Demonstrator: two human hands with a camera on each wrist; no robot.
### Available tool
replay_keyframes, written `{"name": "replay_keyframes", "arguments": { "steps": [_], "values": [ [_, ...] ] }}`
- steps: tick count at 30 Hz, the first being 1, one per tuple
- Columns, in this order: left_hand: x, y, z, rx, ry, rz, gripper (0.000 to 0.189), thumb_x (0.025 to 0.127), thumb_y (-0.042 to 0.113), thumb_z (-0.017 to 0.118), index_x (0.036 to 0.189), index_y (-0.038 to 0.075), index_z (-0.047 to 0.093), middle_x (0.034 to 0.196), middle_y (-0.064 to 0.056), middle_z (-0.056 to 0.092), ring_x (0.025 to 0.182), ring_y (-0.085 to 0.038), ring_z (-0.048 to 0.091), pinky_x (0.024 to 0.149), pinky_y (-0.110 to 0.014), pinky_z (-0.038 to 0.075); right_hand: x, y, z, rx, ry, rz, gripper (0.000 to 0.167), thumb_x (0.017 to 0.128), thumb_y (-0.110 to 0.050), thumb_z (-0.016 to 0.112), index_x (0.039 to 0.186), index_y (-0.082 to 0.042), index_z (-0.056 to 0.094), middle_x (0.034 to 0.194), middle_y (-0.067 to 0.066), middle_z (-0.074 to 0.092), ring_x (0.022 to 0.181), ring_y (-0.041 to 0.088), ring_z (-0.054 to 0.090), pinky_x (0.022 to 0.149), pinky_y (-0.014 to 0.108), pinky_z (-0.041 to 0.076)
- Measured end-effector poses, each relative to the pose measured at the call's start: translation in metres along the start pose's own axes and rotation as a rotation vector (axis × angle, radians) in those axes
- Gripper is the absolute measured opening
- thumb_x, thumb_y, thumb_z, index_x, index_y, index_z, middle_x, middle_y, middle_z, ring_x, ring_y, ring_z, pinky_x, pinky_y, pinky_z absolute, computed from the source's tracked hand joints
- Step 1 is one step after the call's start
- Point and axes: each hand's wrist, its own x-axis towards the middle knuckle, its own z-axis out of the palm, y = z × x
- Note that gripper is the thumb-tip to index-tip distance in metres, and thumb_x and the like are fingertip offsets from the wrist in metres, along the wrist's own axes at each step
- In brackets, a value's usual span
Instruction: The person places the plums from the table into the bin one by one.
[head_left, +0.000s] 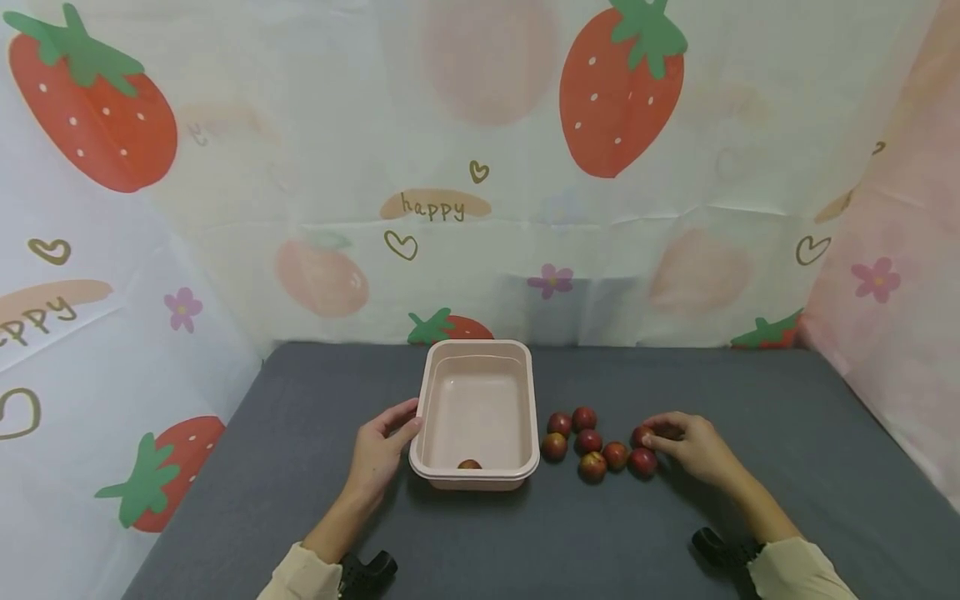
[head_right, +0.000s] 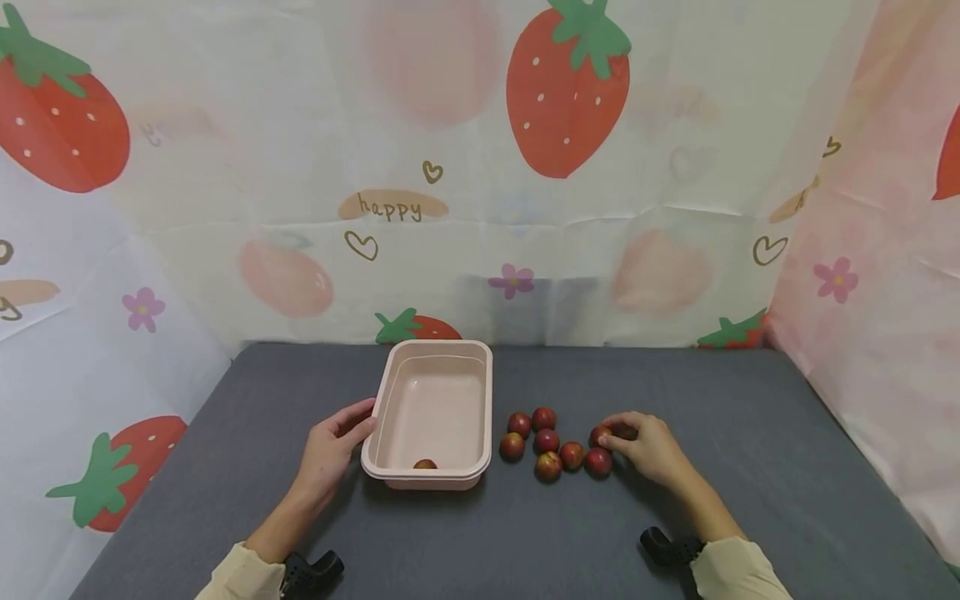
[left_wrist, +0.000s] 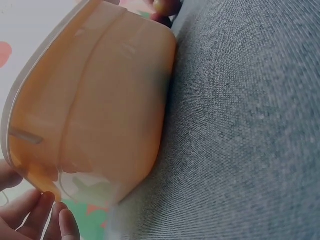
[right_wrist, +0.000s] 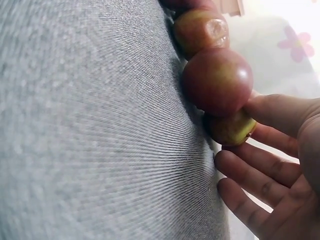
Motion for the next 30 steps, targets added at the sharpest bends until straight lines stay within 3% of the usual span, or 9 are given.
{"name": "replay_keyframes", "arguments": {
  "steps": [4, 13, 25, 30],
  "values": [
    [0.000, 0.001, -0.001, -0.005, -0.004, 0.006, 0.038, 0.093, 0.014, 0.064, 0.130, 0.005, 0.061, 0.129, -0.016, 0.063, 0.124, -0.025, 0.055, 0.103, -0.039, 0.045, 0.001, 0.000, 0.000, -0.005, 0.007, 0.001, 0.035, 0.089, -0.028, 0.070, 0.112, -0.001, 0.068, 0.104, 0.015, 0.072, 0.090, 0.023, 0.066, 0.071, 0.033, 0.051],
    [0.001, -0.001, -0.001, 0.008, -0.004, -0.006, 0.038, 0.093, 0.014, 0.065, 0.129, 0.005, 0.062, 0.128, -0.015, 0.064, 0.123, -0.024, 0.055, 0.098, -0.030, 0.047, -0.001, -0.001, -0.001, 0.010, 0.001, -0.001, 0.037, 0.089, -0.026, 0.071, 0.113, 0.001, 0.067, 0.104, 0.017, 0.072, 0.092, 0.025, 0.067, 0.070, 0.029, 0.050],
    [0.001, -0.001, -0.001, 0.002, -0.006, -0.001, 0.038, 0.093, 0.015, 0.065, 0.129, 0.005, 0.062, 0.128, -0.015, 0.064, 0.122, -0.024, 0.056, 0.100, -0.036, 0.047, 0.002, -0.013, -0.015, 0.065, 0.042, 0.021, 0.042, 0.090, -0.033, 0.069, 0.118, -0.001, 0.066, 0.113, 0.019, 0.070, 0.100, 0.029, 0.067, 0.075, 0.029, 0.053],
    [0.000, 0.000, -0.001, -0.010, -0.004, -0.007, 0.038, 0.093, 0.015, 0.065, 0.129, 0.005, 0.062, 0.128, -0.016, 0.064, 0.122, -0.024, 0.056, 0.091, -0.018, 0.046, 0.003, -0.020, -0.021, 0.050, 0.066, -0.024, 0.040, 0.091, -0.030, 0.068, 0.118, -0.002, 0.066, 0.111, 0.017, 0.071, 0.095, 0.021, 0.067, 0.073, 0.025, 0.052]
  ]
}}
